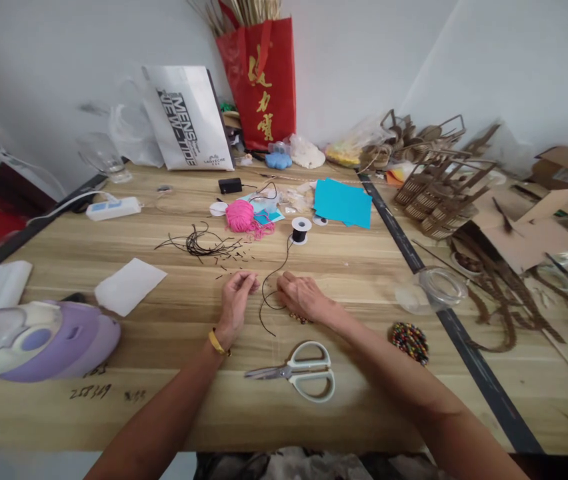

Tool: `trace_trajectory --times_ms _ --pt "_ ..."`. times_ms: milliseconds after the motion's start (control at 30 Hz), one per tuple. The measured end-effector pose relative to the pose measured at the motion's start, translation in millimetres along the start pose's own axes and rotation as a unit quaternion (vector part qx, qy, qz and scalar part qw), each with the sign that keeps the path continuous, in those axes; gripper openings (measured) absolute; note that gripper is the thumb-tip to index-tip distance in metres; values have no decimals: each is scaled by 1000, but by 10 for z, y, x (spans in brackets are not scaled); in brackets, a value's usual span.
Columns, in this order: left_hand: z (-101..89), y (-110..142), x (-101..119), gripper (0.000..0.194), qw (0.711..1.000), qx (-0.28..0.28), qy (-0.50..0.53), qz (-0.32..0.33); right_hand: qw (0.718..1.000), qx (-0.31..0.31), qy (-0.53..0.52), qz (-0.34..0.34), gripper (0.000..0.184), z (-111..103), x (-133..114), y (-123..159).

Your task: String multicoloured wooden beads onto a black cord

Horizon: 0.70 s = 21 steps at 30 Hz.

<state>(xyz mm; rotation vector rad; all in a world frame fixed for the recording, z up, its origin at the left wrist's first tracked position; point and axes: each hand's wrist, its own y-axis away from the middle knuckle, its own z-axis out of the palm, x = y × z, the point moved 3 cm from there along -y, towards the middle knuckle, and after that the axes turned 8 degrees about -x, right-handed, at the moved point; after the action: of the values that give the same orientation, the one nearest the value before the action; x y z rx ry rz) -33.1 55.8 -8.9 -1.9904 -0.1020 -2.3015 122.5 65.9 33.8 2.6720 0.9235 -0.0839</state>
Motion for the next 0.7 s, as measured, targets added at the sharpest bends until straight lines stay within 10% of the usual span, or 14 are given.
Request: trace_trajectory --times_ms 267,700 --pt "59 31 7 21 998 -66 -12 -14 939 114 -258 -195 12 28 -23 345" --pt "181 110 57 27 973 -176 -148 8 803 102 -576 -117 31 48 45 516"
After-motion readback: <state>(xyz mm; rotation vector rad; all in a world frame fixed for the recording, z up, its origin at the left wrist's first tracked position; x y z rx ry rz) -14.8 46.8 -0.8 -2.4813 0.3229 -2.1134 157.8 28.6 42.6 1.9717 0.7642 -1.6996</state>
